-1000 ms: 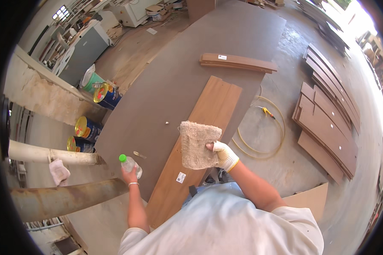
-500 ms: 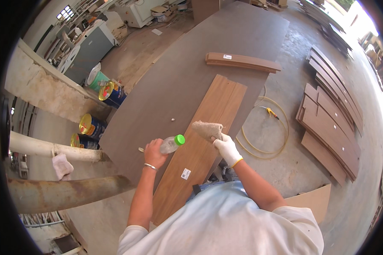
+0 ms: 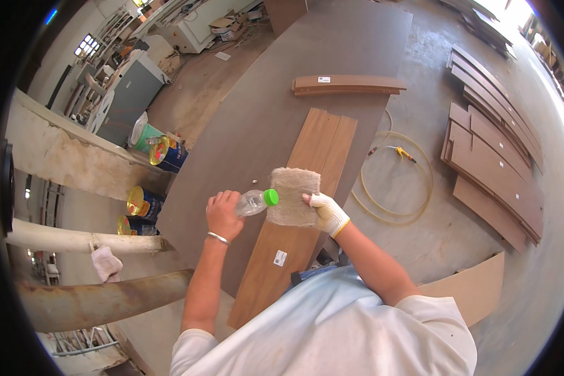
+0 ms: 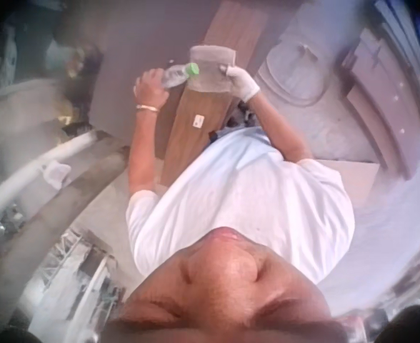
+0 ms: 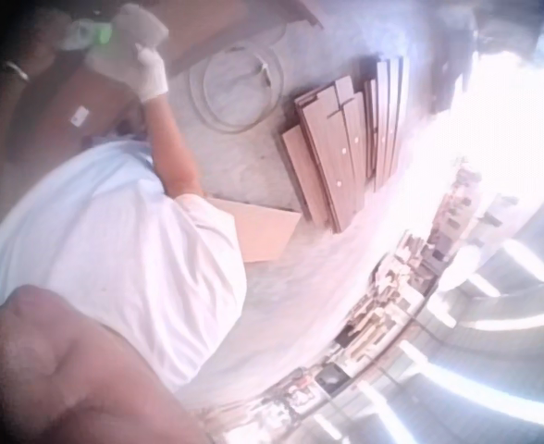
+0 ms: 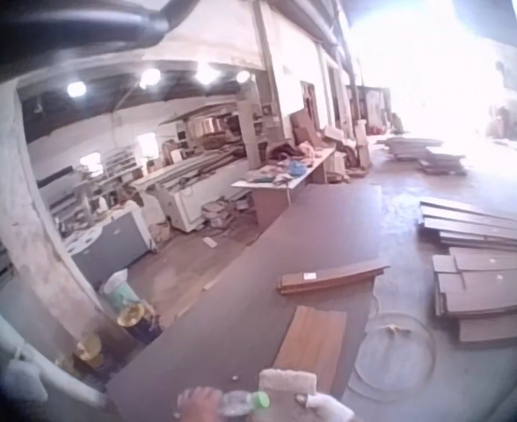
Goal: The person wipes the surface of several wooden panels with a cloth, occasionally picking up and moving the panels to different positions. The person also pours liquid from a bottle onto the cloth and continues wiping.
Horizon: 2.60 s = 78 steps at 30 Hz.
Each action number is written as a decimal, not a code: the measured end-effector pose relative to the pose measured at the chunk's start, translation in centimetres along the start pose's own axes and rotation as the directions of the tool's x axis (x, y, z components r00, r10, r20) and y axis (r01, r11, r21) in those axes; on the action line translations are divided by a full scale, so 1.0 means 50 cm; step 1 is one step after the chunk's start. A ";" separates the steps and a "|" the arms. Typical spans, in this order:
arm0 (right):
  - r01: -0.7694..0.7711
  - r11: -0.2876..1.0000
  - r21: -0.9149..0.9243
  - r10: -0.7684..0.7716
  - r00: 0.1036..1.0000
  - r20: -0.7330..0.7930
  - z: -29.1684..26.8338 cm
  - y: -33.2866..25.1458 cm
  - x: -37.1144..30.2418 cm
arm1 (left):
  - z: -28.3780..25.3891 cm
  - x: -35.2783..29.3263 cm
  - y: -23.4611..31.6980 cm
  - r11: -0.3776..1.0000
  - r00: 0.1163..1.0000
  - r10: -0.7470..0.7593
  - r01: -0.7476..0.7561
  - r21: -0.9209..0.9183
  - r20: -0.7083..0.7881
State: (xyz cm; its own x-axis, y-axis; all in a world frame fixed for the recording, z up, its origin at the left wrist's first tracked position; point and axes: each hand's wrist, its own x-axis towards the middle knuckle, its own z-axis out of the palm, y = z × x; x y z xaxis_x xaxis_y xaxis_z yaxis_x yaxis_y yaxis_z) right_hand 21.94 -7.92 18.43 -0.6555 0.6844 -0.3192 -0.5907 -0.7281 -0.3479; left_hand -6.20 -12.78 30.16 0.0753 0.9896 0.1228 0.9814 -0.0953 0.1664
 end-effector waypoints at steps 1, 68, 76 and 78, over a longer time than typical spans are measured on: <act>-0.040 0.997 0.060 0.039 0.999 0.015 0.014 0.008 0.003 | -0.003 0.002 0.003 1.000 1.000 0.005 -0.005 0.029 0.002; 0.486 -0.471 -0.736 0.171 0.869 0.464 -0.321 -0.059 0.140 | 0.653 -0.120 0.165 0.428 0.425 -0.902 0.903 0.037 0.073; -0.115 -0.768 -0.630 -0.345 0.903 0.256 -0.428 -0.541 0.380 | 0.701 0.069 0.234 0.538 0.554 -0.831 0.822 0.189 -0.045; -0.151 -0.738 -0.658 -0.354 0.917 0.187 -0.440 -0.556 0.402 | 0.701 0.068 0.233 0.549 0.565 -0.824 0.815 0.183 -0.042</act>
State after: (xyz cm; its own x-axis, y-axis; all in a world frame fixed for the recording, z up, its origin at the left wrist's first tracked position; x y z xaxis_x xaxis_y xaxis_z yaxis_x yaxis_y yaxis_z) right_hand 35.56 26.93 2.30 -0.4797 0.8774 -0.0051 0.8441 0.4599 -0.2755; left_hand 11.67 -6.74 -1.76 -0.7739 0.6327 -0.0268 0.6326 0.7744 0.0127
